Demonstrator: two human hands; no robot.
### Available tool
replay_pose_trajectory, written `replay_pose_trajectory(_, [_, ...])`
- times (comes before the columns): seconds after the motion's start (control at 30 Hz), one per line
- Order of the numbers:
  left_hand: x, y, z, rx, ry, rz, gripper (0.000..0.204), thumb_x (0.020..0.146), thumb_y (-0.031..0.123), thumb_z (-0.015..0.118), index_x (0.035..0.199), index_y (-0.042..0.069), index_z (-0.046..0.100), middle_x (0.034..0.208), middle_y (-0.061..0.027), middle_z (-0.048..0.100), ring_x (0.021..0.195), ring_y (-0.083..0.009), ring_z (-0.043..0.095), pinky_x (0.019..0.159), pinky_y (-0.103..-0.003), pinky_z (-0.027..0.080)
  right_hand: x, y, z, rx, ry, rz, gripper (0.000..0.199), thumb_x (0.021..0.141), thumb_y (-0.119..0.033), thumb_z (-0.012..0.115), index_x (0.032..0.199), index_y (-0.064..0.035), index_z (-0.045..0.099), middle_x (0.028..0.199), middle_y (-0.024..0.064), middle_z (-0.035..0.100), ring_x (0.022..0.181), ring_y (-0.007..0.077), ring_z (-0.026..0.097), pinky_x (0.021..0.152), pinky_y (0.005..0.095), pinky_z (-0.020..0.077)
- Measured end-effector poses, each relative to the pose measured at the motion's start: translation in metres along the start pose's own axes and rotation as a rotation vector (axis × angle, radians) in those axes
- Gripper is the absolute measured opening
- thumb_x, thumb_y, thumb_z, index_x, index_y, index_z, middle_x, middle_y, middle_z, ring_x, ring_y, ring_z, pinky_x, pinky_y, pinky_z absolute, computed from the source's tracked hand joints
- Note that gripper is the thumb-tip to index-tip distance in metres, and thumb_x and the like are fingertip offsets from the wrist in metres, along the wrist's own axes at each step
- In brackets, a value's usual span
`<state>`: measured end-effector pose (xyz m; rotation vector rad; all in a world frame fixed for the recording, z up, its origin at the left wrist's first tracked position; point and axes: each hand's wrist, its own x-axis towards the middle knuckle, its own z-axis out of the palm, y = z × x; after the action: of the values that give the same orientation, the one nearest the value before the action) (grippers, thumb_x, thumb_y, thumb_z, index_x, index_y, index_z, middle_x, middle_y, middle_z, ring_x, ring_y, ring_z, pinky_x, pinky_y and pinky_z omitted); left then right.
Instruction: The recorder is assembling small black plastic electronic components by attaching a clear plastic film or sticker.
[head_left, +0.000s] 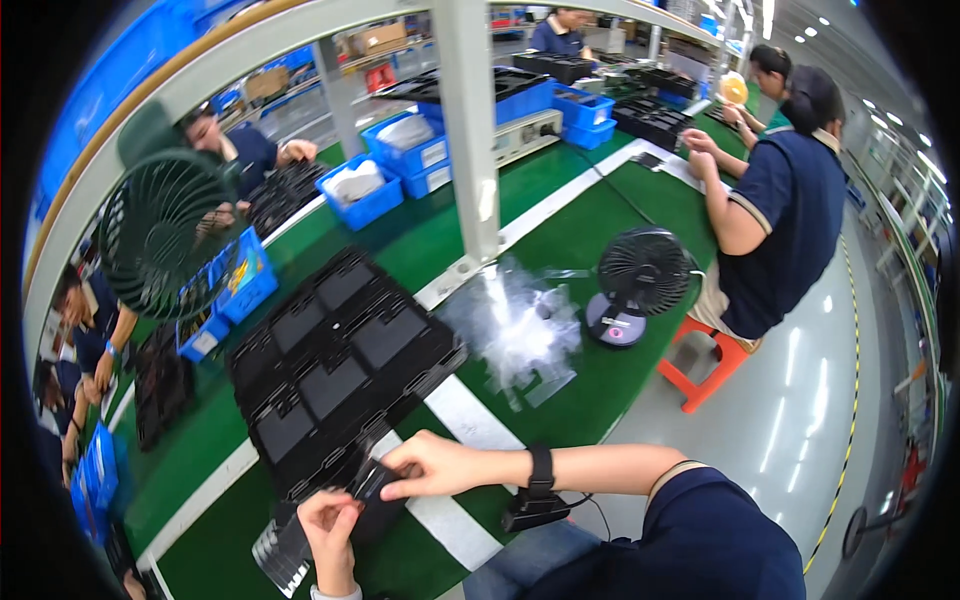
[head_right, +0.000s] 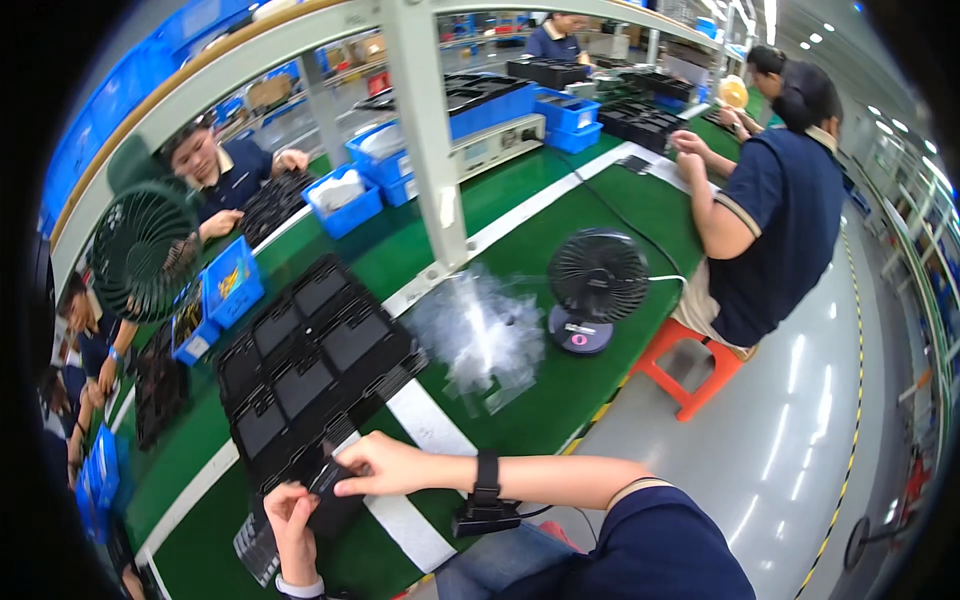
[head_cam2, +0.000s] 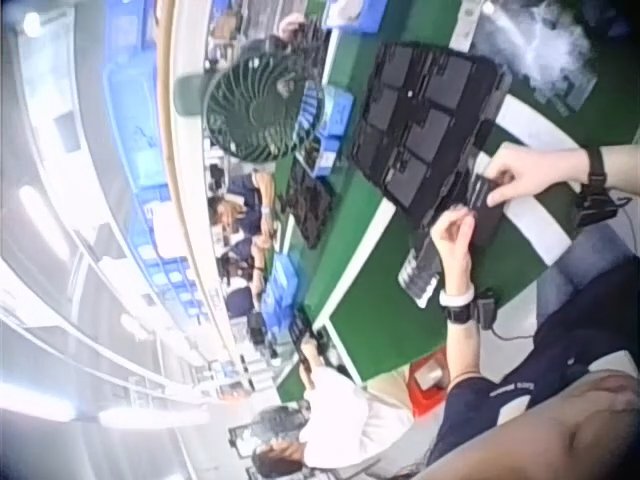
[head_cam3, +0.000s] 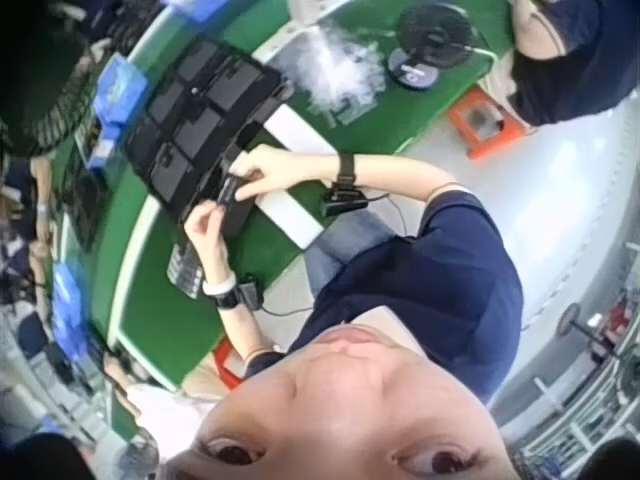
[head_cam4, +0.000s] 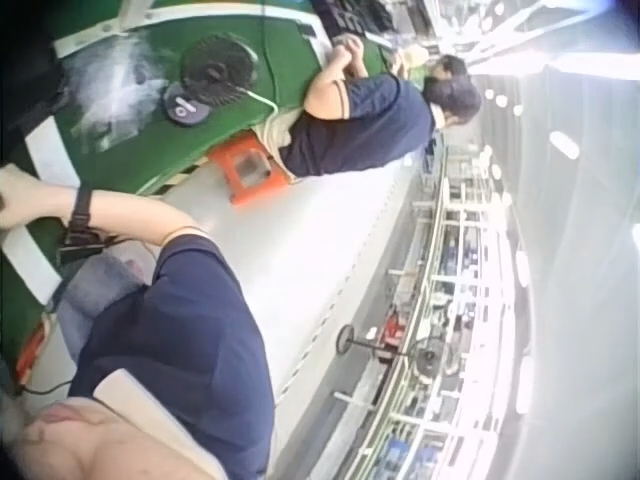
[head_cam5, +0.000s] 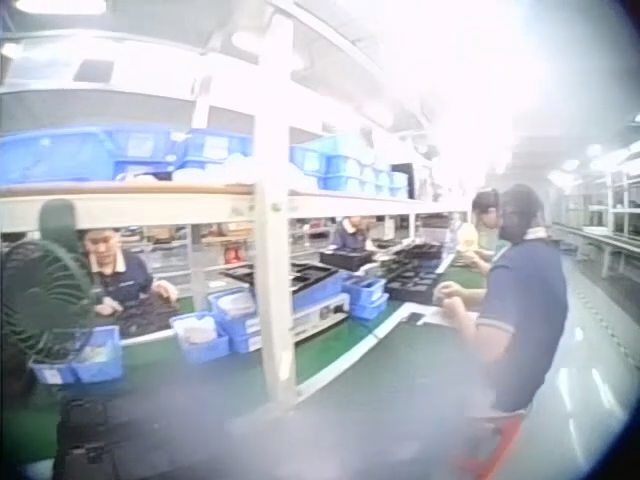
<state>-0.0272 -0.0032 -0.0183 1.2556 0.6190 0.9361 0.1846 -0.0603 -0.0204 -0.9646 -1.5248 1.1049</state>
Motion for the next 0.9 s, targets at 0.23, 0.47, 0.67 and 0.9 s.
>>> replay_pose_trajectory(0.23, [0.011, 0.004, -0.014, 0.402, -0.155, -0.060, 0.015, 0.085, 0.006, 0.061, 0.073, 0.000, 0.054, 0.070, 0.0022, 0.052, 0.060, -0.0050, 0.044, 0.054, -0.020, 0.037, 0.003, 0.012, 0.000, 0.017, -0.067, -0.041, 0.021, 0.081, -0.011, 0.065, 0.093, 0.0051, 0.062, 0.071, 0.0034, 0.064, 0.062, 0.0043, 0.052, 0.055, 0.0228, 0.0441])
replay_pose_trajectory(0.47, [0.008, -0.005, -0.011, 0.546, -0.061, 0.013, 0.013, 0.085, 0.007, 0.061, 0.078, 0.002, 0.052, 0.073, 0.0018, 0.051, 0.065, -0.0062, 0.044, 0.058, -0.020, 0.037, 0.003, 0.009, 0.003, -0.120, -0.034, -0.053, 0.015, 0.077, -0.010, 0.067, 0.080, 0.0040, 0.061, 0.062, 0.0066, 0.060, 0.055, 0.0109, 0.053, 0.053, 0.0258, 0.0430])
replay_pose_trajectory(0.67, [0.009, -0.002, -0.008, 0.607, -0.038, 0.040, 0.013, 0.089, 0.010, 0.057, 0.089, -0.002, 0.053, 0.081, -0.0034, 0.055, 0.074, -0.0122, 0.049, 0.068, -0.025, 0.042, 0.004, 0.008, 0.006, -0.033, 0.052, -0.120, 0.017, 0.078, -0.012, 0.067, 0.077, 0.0041, 0.060, 0.058, 0.0061, 0.056, 0.052, 0.0102, 0.050, 0.049, 0.0266, 0.0404])
replay_pose_trajectory(0.9, [0.007, 0.009, 0.012, 0.484, 0.026, 0.045, 0.016, 0.089, 0.010, 0.056, 0.093, -0.005, 0.056, 0.087, -0.0074, 0.058, 0.080, -0.0147, 0.051, 0.076, -0.028, 0.042, 0.005, -0.001, 0.000, -0.005, 0.150, -0.045, 0.026, 0.081, -0.018, 0.066, 0.072, 0.0028, 0.054, 0.057, 0.0046, 0.053, 0.055, 0.0094, 0.048, 0.052, 0.0272, 0.0412])
